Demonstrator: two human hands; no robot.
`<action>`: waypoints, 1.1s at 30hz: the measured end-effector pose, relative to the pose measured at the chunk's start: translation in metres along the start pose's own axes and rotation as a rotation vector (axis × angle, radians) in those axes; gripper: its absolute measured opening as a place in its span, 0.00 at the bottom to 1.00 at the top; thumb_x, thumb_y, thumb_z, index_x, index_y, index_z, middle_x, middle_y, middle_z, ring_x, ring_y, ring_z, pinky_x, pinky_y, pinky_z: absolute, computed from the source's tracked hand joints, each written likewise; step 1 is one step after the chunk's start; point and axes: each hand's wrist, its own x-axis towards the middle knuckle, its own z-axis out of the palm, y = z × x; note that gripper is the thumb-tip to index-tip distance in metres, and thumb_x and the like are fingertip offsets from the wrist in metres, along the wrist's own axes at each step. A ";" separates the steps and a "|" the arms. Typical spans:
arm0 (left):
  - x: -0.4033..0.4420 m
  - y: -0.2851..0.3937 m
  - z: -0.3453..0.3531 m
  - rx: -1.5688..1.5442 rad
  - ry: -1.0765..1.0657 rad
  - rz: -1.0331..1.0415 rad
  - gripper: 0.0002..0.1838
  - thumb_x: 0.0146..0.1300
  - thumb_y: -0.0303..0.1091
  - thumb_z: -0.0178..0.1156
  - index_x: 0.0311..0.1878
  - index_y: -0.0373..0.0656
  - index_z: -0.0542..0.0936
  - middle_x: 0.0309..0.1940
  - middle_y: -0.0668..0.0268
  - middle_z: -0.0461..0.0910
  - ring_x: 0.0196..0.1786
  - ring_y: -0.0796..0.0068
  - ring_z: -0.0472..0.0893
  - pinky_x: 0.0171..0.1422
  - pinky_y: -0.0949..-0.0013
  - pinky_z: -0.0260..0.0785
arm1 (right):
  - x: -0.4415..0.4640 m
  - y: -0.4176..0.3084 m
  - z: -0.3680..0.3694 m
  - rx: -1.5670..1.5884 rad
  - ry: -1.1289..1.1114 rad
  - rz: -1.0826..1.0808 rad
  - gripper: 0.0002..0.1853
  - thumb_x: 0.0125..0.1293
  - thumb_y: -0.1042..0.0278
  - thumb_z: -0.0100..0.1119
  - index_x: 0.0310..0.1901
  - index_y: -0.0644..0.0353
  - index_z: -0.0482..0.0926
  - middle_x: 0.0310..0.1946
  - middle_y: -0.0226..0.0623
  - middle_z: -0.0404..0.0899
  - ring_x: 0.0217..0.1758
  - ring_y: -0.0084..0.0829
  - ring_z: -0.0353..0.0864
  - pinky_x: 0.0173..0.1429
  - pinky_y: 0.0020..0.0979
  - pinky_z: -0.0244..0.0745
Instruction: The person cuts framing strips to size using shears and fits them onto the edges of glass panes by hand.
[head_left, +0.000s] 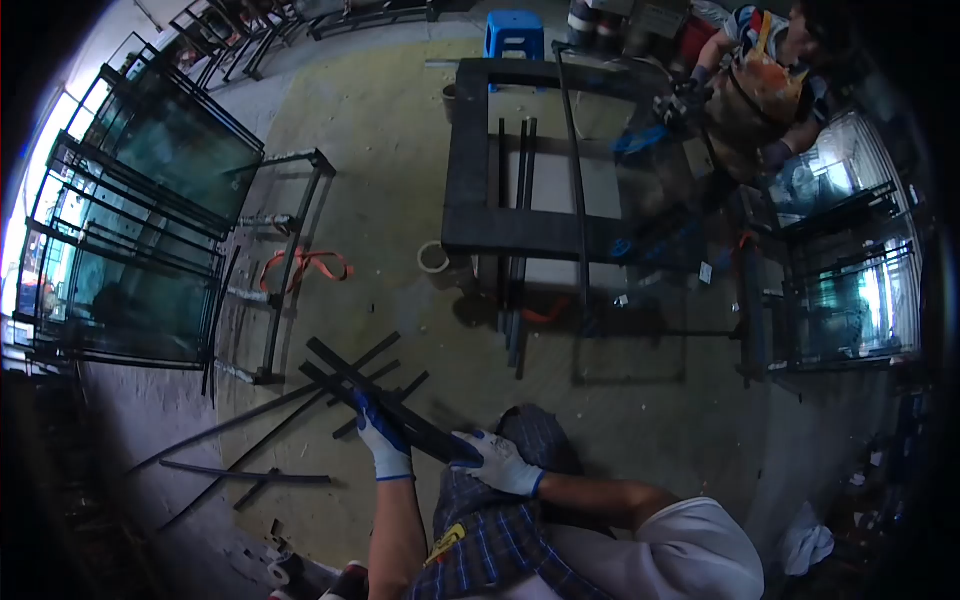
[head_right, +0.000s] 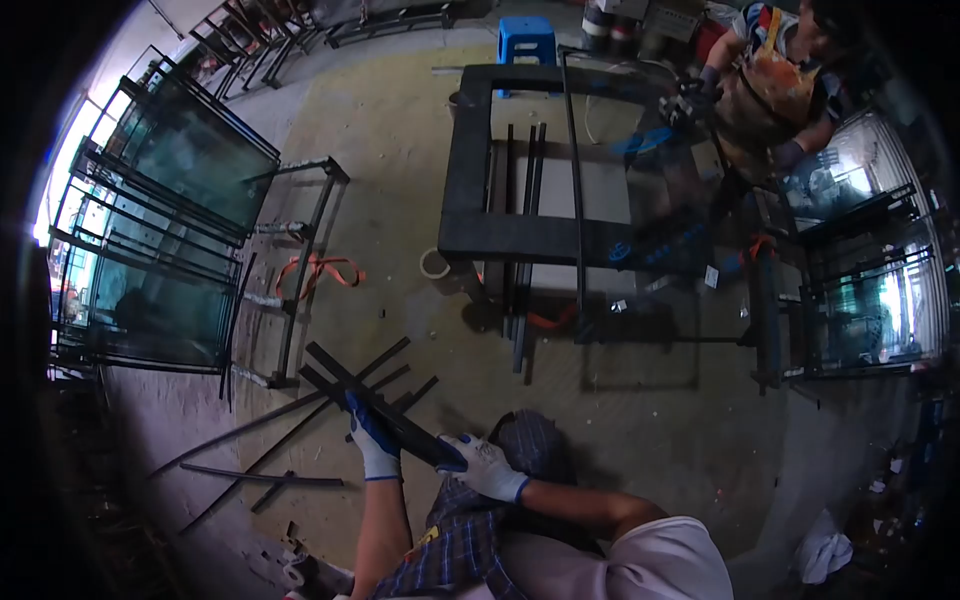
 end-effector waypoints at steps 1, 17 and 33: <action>-0.001 -0.002 -0.001 0.032 0.008 0.036 0.20 0.69 0.50 0.56 0.51 0.42 0.76 0.36 0.69 0.76 0.39 0.76 0.75 0.46 0.70 0.70 | 0.001 0.003 0.008 -0.035 0.057 -0.025 0.32 0.60 0.50 0.64 0.63 0.54 0.69 0.47 0.49 0.77 0.50 0.50 0.78 0.54 0.44 0.74; 0.081 -0.076 0.022 0.040 -0.004 -0.360 0.16 0.68 0.47 0.57 0.47 0.43 0.75 0.23 0.62 0.77 0.21 0.64 0.77 0.26 0.61 0.72 | 0.055 0.089 0.062 0.178 0.132 0.200 0.24 0.62 0.50 0.61 0.54 0.58 0.76 0.42 0.49 0.81 0.45 0.50 0.80 0.48 0.43 0.75; 0.020 -0.273 -0.253 1.291 -0.328 -0.426 0.17 0.60 0.36 0.63 0.50 0.39 0.79 0.45 0.54 0.83 0.50 0.56 0.81 0.55 0.60 0.72 | 0.149 0.502 -0.087 -0.308 0.832 0.829 0.23 0.61 0.49 0.61 0.50 0.58 0.77 0.40 0.46 0.82 0.44 0.50 0.81 0.47 0.48 0.74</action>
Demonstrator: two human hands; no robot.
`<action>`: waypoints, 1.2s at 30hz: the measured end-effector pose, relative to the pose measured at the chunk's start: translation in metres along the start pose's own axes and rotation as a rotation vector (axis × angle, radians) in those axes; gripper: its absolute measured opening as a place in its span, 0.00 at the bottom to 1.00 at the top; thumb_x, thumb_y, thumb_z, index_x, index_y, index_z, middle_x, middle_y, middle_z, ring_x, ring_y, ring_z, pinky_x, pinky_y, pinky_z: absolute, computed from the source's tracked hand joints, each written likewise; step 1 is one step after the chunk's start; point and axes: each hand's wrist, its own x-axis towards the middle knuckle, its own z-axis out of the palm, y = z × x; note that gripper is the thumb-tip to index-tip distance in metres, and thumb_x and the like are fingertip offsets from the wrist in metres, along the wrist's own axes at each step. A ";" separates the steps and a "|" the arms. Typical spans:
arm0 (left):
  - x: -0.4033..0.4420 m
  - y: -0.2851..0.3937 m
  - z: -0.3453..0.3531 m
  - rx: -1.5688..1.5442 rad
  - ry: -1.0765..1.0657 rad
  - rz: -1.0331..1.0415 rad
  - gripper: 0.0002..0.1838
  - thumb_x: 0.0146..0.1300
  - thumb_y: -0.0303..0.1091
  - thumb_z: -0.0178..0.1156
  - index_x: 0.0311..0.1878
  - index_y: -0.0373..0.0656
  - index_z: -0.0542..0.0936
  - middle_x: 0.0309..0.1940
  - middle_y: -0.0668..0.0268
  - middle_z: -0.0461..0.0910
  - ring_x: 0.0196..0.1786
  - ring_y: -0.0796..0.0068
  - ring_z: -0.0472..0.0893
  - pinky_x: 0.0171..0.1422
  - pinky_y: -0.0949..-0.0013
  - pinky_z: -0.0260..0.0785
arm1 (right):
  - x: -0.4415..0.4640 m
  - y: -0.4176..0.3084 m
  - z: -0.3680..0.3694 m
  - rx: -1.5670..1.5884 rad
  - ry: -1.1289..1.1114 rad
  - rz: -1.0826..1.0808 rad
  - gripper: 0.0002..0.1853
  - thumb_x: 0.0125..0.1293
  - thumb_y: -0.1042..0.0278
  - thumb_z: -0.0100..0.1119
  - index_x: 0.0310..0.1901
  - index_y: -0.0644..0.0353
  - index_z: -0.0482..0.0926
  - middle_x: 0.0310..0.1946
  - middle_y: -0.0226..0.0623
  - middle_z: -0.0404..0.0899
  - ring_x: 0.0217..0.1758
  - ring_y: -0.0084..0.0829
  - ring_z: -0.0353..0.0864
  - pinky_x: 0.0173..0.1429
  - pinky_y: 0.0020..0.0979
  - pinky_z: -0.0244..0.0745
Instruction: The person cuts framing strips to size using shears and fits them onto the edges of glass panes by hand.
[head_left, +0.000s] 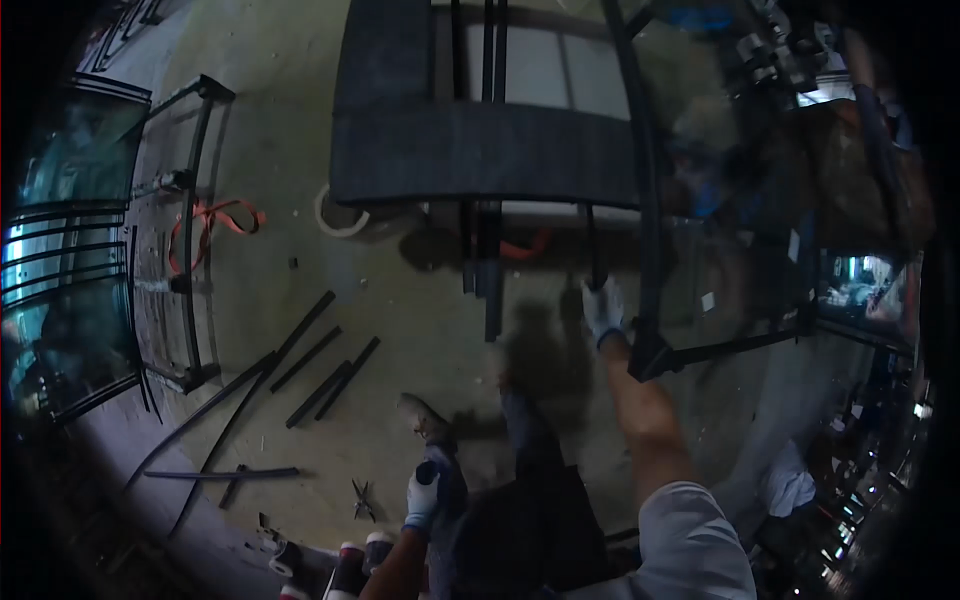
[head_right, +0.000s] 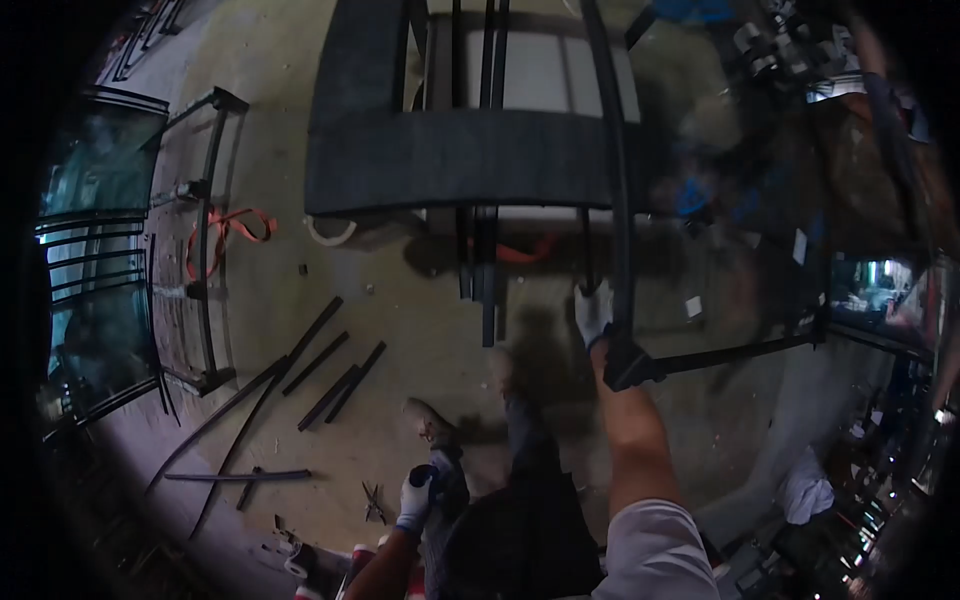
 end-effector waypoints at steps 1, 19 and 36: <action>-0.003 -0.001 -0.013 0.059 0.033 -0.032 0.15 0.62 0.37 0.62 0.48 0.38 0.81 0.43 0.54 0.83 0.47 0.59 0.82 0.53 0.62 0.72 | 0.017 -0.024 -0.001 -0.144 0.081 -0.078 0.25 0.61 0.49 0.62 0.51 0.63 0.76 0.42 0.51 0.81 0.46 0.51 0.80 0.50 0.49 0.74; 0.112 0.209 0.038 -0.080 0.100 0.203 0.37 0.50 0.52 0.73 0.59 0.41 0.73 0.40 0.54 0.83 0.42 0.59 0.84 0.47 0.62 0.74 | -0.365 -0.092 0.051 1.003 -0.932 0.306 0.20 0.60 0.72 0.62 0.55 0.62 0.75 0.50 0.40 0.80 0.56 0.37 0.76 0.65 0.41 0.66; -0.332 0.010 -0.341 0.768 -0.009 -0.097 0.11 0.53 0.38 0.61 0.40 0.51 0.81 0.33 0.60 0.83 0.40 0.59 0.84 0.44 0.57 0.73 | -0.483 -0.284 -0.118 -0.098 -1.008 -1.599 0.46 0.43 0.52 0.76 0.63 0.61 0.66 0.59 0.52 0.69 0.64 0.54 0.65 0.70 0.51 0.55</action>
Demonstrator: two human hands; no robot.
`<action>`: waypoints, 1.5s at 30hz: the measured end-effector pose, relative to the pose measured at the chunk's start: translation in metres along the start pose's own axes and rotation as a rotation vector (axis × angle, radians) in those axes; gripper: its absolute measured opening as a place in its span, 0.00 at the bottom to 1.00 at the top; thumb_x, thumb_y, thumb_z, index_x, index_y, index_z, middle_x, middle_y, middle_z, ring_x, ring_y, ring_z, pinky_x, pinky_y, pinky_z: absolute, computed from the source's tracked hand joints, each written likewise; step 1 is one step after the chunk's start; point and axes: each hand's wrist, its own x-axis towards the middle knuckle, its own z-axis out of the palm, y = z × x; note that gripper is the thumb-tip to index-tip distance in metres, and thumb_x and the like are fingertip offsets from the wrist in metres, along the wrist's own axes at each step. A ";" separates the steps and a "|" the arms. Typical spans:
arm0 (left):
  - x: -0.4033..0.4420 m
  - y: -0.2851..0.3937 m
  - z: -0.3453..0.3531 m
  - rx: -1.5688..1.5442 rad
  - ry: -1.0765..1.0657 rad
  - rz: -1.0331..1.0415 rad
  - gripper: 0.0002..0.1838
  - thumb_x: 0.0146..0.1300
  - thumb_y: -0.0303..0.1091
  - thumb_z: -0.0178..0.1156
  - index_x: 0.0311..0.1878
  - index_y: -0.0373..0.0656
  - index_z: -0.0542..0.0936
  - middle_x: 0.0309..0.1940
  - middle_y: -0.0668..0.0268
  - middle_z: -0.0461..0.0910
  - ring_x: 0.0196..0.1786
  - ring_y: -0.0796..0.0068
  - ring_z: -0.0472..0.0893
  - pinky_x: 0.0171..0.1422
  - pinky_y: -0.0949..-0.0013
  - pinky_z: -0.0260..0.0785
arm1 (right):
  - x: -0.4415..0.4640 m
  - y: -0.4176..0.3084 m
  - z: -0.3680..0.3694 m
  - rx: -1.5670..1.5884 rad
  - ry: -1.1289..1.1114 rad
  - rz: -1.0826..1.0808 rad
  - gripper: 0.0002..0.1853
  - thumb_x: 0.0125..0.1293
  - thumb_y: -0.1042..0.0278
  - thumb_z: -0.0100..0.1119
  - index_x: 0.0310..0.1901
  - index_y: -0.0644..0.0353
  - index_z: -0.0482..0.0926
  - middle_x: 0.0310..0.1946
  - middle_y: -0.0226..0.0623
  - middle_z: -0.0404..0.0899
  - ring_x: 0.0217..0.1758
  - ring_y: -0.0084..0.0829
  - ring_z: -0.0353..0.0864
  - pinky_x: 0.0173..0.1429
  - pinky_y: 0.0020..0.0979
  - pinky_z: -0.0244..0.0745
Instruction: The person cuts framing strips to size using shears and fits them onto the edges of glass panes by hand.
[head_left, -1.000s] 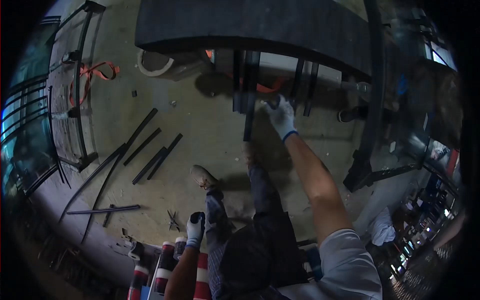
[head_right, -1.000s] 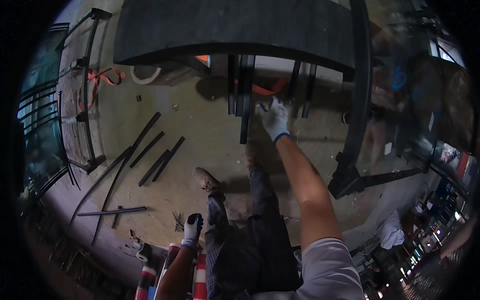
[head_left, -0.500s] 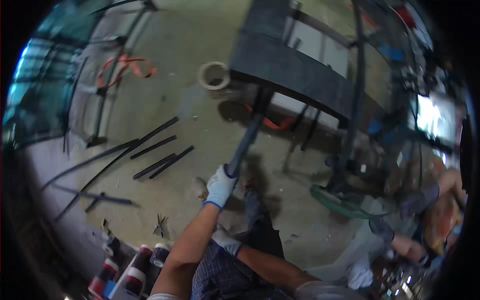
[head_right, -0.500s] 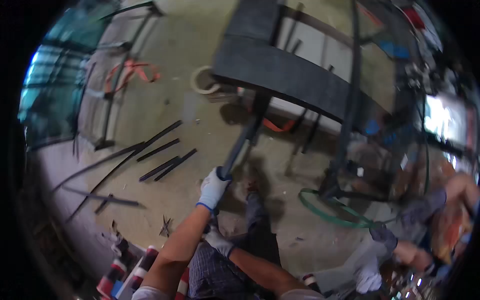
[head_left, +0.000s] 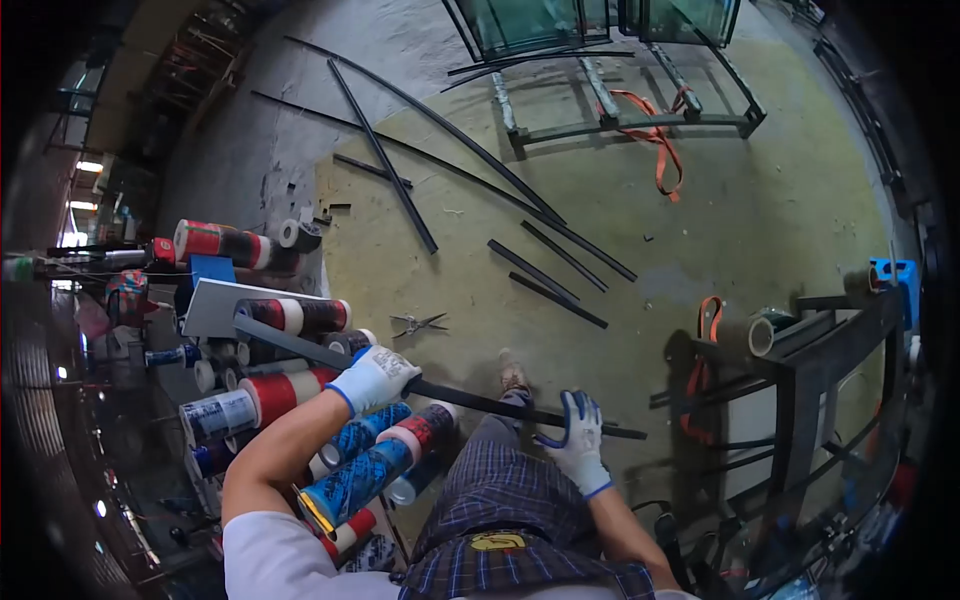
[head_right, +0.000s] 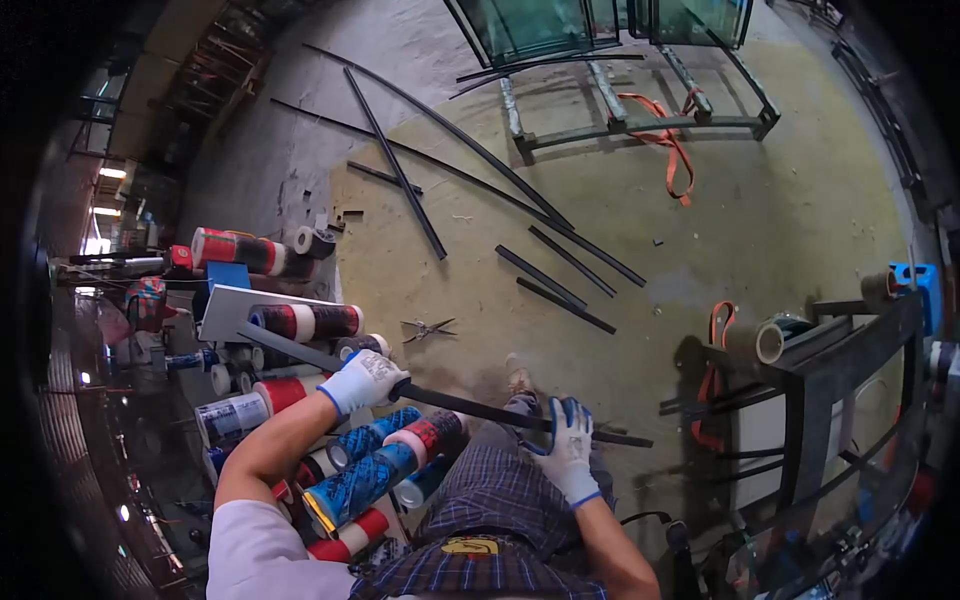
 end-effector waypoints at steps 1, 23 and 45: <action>-0.014 -0.022 0.000 -0.012 0.014 0.022 0.11 0.53 0.38 0.61 0.40 0.51 0.80 0.33 0.61 0.83 0.39 0.59 0.84 0.44 0.57 0.73 | 0.015 -0.011 0.014 -0.012 -0.115 -0.033 0.46 0.43 0.50 0.75 0.64 0.61 0.65 0.60 0.52 0.68 0.64 0.54 0.64 0.70 0.50 0.55; -0.133 -0.428 0.036 -0.212 0.650 -0.305 0.15 0.40 0.40 0.70 0.34 0.50 0.81 0.33 0.60 0.82 0.39 0.54 0.80 0.48 0.54 0.68 | 0.301 -0.150 0.064 -0.278 -0.381 0.012 0.14 0.46 0.59 0.69 0.37 0.48 0.81 0.32 0.35 0.83 0.39 0.41 0.83 0.45 0.41 0.76; 0.039 -0.795 -0.098 -0.360 0.644 0.054 0.17 0.48 0.55 0.67 0.29 0.52 0.83 0.24 0.62 0.82 0.32 0.57 0.83 0.36 0.55 0.73 | 0.623 -0.445 0.178 -0.355 1.021 0.629 0.43 0.46 0.63 0.70 0.65 0.63 0.64 0.67 0.54 0.61 0.72 0.52 0.56 0.75 0.50 0.47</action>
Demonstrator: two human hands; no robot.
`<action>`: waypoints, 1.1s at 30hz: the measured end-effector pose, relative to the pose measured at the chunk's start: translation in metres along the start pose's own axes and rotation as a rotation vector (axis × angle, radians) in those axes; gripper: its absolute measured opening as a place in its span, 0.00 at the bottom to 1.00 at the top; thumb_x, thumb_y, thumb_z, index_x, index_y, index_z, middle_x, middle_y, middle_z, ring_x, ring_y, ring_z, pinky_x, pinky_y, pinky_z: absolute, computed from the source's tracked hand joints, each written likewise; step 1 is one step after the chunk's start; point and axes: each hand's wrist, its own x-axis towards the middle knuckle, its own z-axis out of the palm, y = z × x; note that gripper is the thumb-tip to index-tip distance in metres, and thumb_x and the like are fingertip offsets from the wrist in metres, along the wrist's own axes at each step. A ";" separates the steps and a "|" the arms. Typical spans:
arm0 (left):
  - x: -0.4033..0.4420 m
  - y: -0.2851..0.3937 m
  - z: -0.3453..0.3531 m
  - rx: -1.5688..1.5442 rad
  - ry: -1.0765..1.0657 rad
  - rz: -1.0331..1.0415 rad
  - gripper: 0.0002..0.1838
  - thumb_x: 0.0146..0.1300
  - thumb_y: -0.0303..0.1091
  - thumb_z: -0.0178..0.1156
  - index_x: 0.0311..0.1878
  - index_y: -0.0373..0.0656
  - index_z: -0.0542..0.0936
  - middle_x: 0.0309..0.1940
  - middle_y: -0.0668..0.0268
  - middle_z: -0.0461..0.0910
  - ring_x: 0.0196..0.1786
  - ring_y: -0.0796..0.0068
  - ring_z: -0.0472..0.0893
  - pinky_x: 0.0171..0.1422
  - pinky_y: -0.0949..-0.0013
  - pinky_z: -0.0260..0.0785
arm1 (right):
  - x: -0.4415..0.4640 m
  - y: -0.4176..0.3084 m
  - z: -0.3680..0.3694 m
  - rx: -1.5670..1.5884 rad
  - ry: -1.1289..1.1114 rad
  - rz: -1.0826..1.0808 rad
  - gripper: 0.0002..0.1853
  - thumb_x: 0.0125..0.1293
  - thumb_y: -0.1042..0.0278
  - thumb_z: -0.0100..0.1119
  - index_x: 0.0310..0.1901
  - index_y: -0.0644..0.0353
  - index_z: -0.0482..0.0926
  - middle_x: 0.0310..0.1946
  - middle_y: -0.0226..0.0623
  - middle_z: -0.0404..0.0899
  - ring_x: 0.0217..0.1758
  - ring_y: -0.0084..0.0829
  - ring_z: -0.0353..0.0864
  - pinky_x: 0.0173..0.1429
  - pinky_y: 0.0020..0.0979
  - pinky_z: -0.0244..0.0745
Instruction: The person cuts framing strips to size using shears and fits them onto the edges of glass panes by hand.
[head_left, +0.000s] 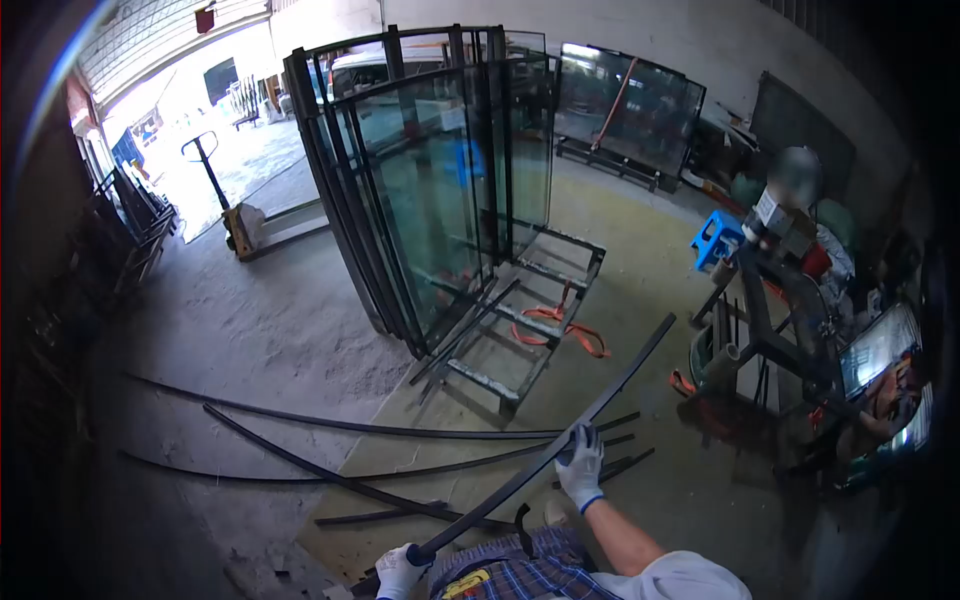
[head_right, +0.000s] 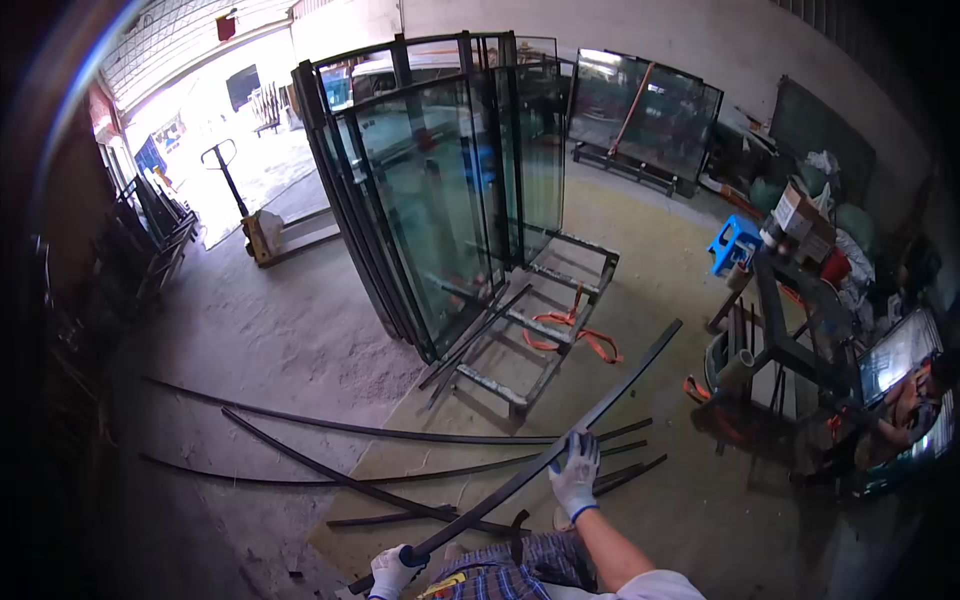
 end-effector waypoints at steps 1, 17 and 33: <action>0.009 -0.008 -0.015 -0.034 0.015 0.022 0.17 0.48 0.55 0.67 0.29 0.53 0.83 0.24 0.63 0.82 0.32 0.57 0.83 0.36 0.55 0.73 | -0.016 -0.020 0.006 0.104 0.099 0.117 0.41 0.49 0.62 0.71 0.65 0.65 0.63 0.64 0.55 0.64 0.69 0.52 0.61 0.73 0.47 0.54; 0.058 -0.017 -0.062 -0.166 -0.005 0.182 0.20 0.49 0.52 0.67 0.41 0.51 0.82 0.31 0.62 0.84 0.39 0.59 0.83 0.45 0.56 0.74 | -0.068 -0.176 0.020 1.551 -0.480 0.724 0.15 0.64 0.70 0.63 0.50 0.65 0.76 0.39 0.37 0.80 0.41 0.28 0.81 0.45 0.32 0.79; 0.029 -0.061 -0.027 -0.203 -0.296 0.530 0.20 0.51 0.43 0.66 0.45 0.44 0.80 0.35 0.57 0.82 0.42 0.55 0.82 0.48 0.55 0.72 | -0.114 -0.052 -0.029 1.182 -0.088 0.973 0.11 0.67 0.60 0.59 0.43 0.58 0.78 0.36 0.33 0.80 0.38 0.28 0.81 0.42 0.32 0.79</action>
